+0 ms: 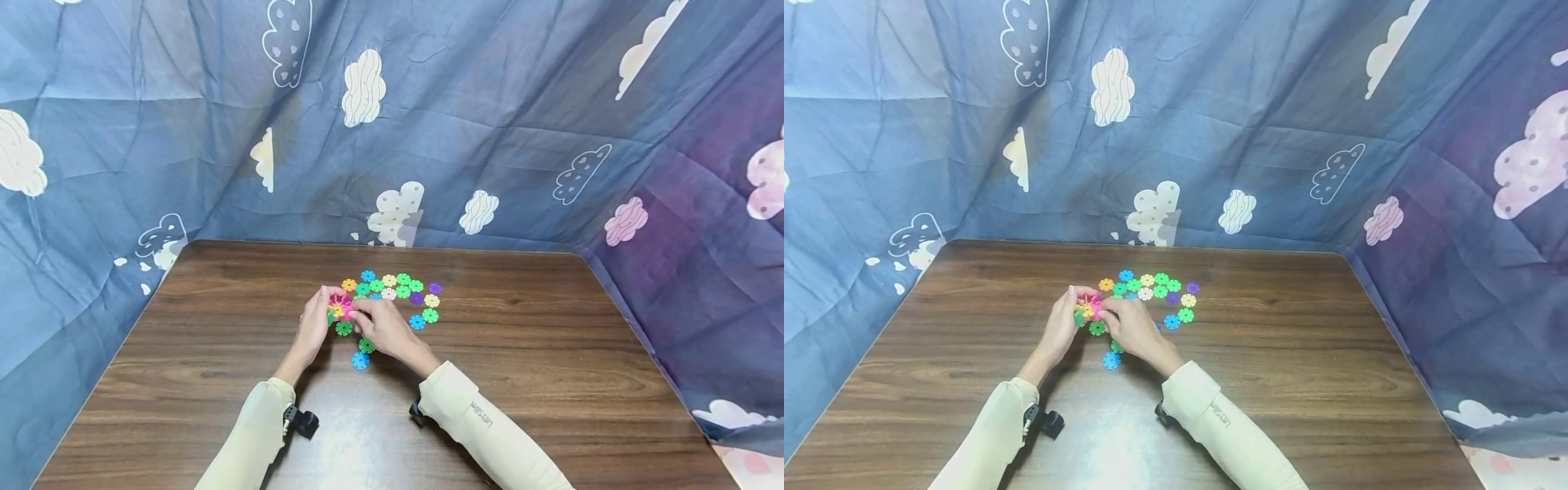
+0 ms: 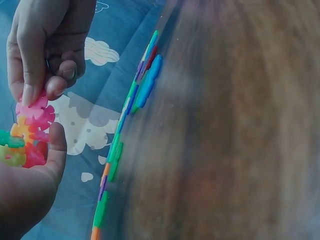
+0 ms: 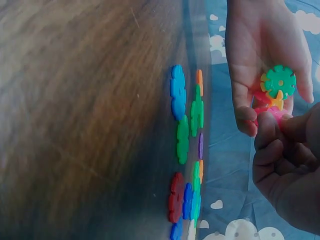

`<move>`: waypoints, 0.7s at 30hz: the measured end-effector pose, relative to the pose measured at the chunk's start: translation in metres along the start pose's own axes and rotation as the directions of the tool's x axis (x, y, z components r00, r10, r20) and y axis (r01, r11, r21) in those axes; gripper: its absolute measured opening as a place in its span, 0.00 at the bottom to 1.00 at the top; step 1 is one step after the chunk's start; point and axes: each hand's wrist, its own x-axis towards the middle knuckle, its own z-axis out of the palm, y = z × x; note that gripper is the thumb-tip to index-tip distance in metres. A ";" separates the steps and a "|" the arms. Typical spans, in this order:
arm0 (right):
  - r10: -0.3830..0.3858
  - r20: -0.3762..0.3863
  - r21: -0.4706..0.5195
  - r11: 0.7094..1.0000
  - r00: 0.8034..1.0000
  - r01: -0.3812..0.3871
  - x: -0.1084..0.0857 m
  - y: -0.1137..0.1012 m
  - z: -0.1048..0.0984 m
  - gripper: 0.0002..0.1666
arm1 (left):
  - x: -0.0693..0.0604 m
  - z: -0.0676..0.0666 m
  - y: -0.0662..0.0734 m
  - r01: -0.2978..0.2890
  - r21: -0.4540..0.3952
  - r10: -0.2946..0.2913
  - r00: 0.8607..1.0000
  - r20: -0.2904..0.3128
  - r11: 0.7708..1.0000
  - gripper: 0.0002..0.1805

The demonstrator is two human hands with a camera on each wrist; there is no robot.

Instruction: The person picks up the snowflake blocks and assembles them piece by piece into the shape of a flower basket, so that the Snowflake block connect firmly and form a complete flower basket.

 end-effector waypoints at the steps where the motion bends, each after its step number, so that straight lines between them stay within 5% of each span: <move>1: -0.003 -0.006 -0.004 1.000 1.000 0.003 0.000 0.000 0.001 0.14 | 0.000 0.000 0.000 0.004 0.000 -0.004 1.000 -0.001 1.000 0.31; 9: -0.011 -0.003 0.008 1.000 1.000 0.011 0.000 0.001 0.003 0.16 | 0.002 0.006 -0.001 0.004 -0.006 -0.004 1.000 -0.019 1.000 0.27; 14: 0.032 0.029 0.158 0.987 0.999 -0.036 -0.001 0.010 -0.008 0.13 | 0.001 0.002 0.004 0.002 -0.010 -0.001 0.996 0.090 1.000 0.19; 17: 0.046 0.062 0.236 0.970 0.997 -0.060 -0.002 0.014 -0.018 0.12 | 0.000 -0.007 0.005 -0.011 -0.041 0.020 0.977 0.210 0.999 0.25; 21: 0.063 0.113 0.297 0.950 0.992 -0.094 -0.004 0.013 -0.030 0.11 | 0.001 -0.015 0.009 -0.051 -0.067 0.073 0.923 0.377 0.996 0.34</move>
